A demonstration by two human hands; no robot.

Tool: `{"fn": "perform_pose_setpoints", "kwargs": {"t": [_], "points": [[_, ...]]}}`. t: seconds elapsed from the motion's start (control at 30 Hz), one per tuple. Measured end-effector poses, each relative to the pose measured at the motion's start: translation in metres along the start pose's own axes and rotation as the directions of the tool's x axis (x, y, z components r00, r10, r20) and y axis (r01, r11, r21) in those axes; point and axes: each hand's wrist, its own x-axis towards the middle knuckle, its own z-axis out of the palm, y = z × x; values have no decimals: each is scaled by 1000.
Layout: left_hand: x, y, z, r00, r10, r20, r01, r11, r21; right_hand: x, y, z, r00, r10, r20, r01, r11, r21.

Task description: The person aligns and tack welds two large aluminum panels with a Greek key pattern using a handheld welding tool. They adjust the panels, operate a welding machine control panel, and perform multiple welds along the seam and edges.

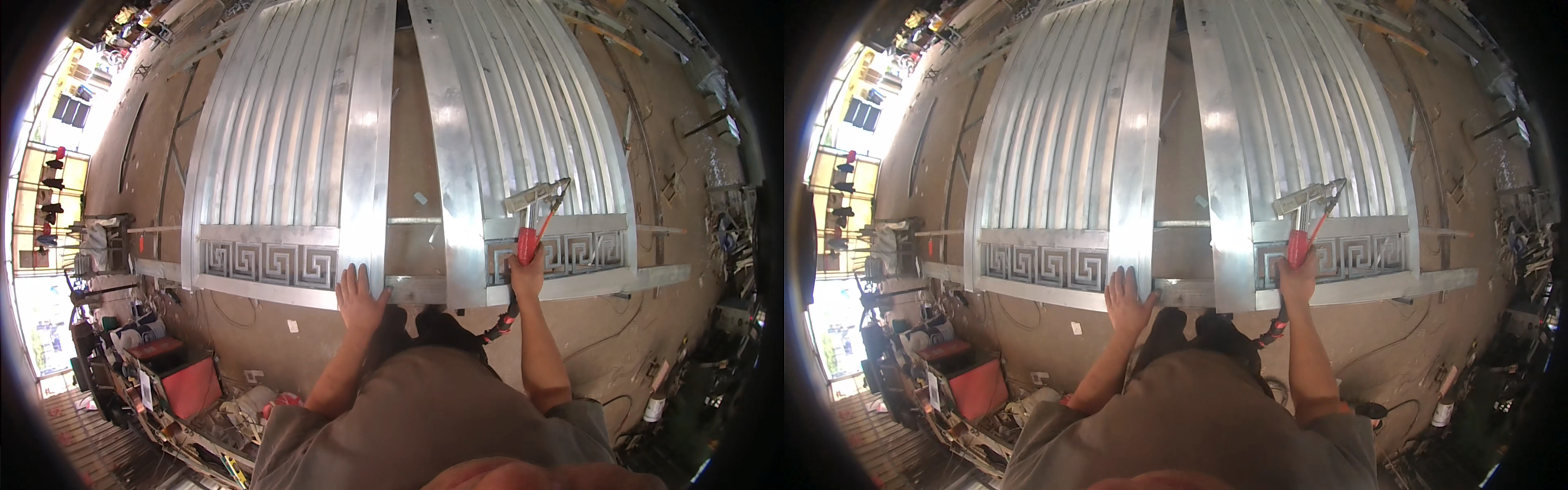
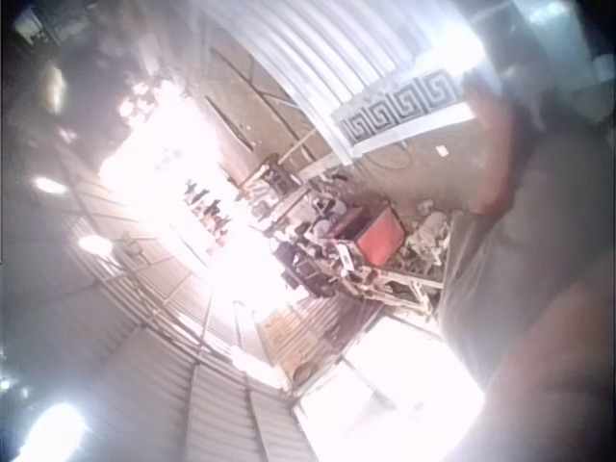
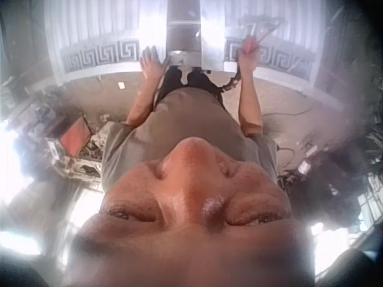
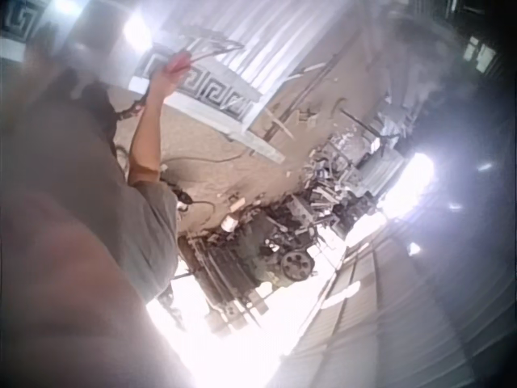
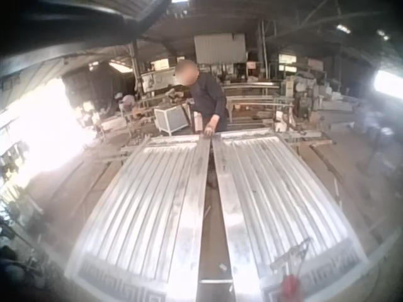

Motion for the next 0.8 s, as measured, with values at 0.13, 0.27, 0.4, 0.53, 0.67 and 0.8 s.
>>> {"fn": "perform_pose_setpoints", "kwargs": {"t": [0.13, 0.27, 0.4, 0.53, 0.67, 0.8], "points": [[-6, -11, -5, 993, 39, -109, -44, 998, -42, 2, 5, 3, 997, -58, -51, 57, 998, -15], [-28, -36, -12, 967, -160, -200, 135, 982, -132, 3, 11, 6, 995, -65, -71, 63, 998, -31], [-45, -69, -8, 740, -667, -92, 585, 704, -402, -1, 13, 8, 979, -153, -137, 147, 988, -54], [-46, -89, 0, 450, -843, 295, 675, 104, -731, -5, 12, 2, 981, -160, -110, 160, 987, -5], [-41, -88, -1, 461, -720, 519, 568, -210, -796, -5, 7, 5, 980, -151, -129, 148, 988, -35], [-33, -86, -3, 434, -662, 612, 563, -331, -757, -5, 5, 5, 983, -150, -106, 144, 988, -63]]}}
